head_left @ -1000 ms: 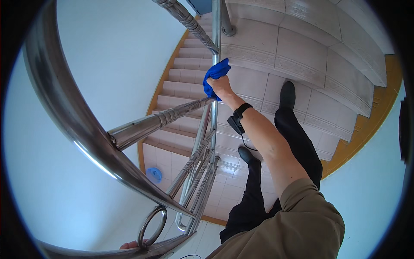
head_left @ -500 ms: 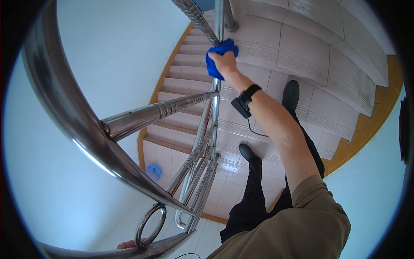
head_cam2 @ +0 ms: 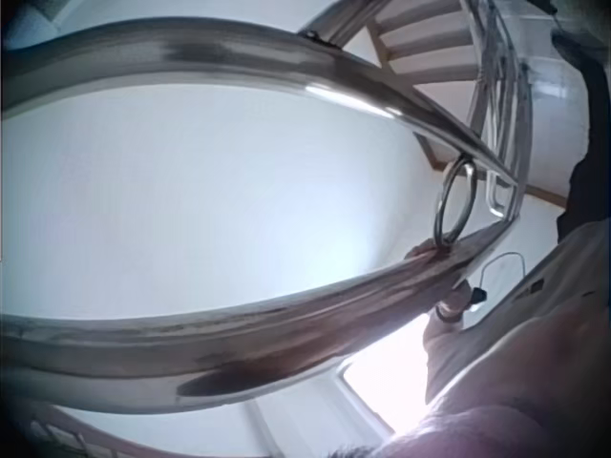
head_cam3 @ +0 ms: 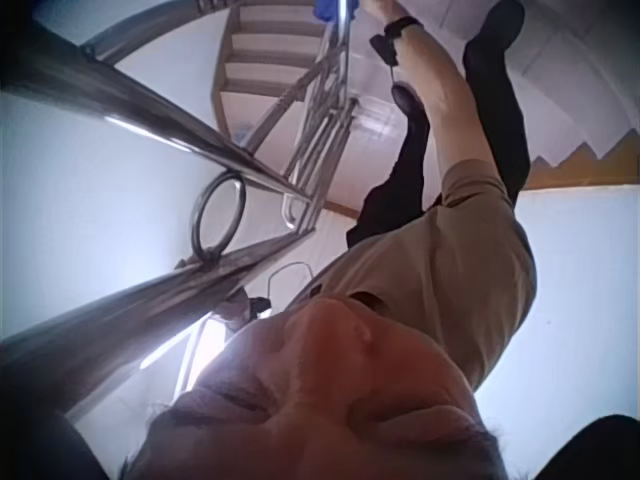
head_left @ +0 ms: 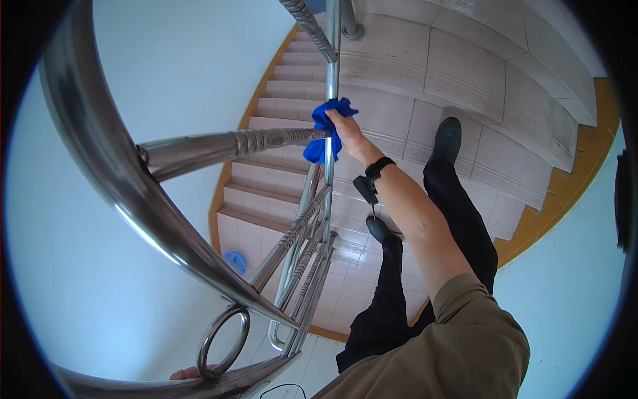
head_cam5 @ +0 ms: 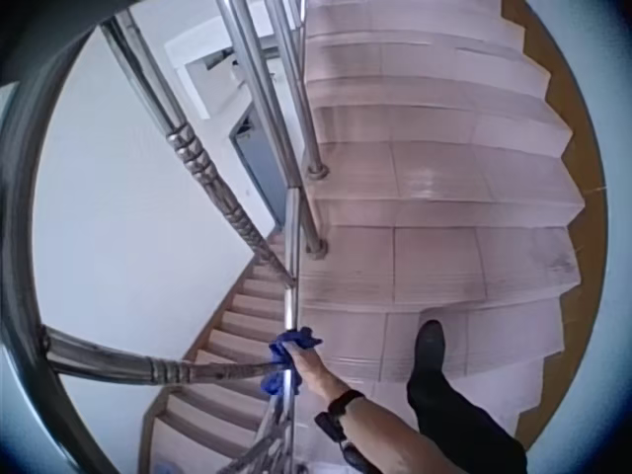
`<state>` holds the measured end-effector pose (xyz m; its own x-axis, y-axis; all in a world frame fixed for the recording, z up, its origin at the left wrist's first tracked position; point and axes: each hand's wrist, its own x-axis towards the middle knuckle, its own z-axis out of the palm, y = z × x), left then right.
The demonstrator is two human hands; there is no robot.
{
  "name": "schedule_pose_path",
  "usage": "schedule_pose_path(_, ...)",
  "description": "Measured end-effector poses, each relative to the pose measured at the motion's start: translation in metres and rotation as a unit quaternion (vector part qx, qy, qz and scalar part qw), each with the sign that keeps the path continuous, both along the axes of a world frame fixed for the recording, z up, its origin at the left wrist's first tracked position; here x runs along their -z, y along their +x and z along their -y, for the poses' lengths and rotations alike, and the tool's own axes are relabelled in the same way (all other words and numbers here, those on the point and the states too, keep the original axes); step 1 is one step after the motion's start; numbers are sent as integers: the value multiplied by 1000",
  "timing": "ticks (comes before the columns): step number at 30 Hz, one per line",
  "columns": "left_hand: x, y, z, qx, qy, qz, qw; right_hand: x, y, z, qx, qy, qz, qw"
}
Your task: Cleaning a stainless steel staircase handrail with a blue cloth.
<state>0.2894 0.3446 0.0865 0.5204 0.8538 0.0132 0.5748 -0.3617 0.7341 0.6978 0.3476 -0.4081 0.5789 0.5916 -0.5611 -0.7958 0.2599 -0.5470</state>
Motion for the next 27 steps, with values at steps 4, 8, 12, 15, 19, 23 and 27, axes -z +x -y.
schedule_pose_path(4,-16,-8,3,38,50,-26,998,10,-39,4,6,1,-60,998)
schedule_pose_path(8,-13,-11,-8,94,83,-23,992,66,-64,34,-13,-2,-55,998)
schedule_pose_path(12,-25,-26,-6,118,137,-51,982,-2,-95,11,-34,-123,13,992)
schedule_pose_path(15,-24,-16,-16,158,161,-49,973,12,-57,8,-100,-154,97,978)
schedule_pose_path(19,-18,-2,-24,188,199,-69,959,28,-49,-1,-116,-264,212,934)
schedule_pose_path(23,4,28,-40,233,218,-78,944,77,-51,19,-33,-274,237,932)
schedule_pose_path(27,-21,21,-21,210,266,-144,930,39,-119,-9,-102,-277,245,923)
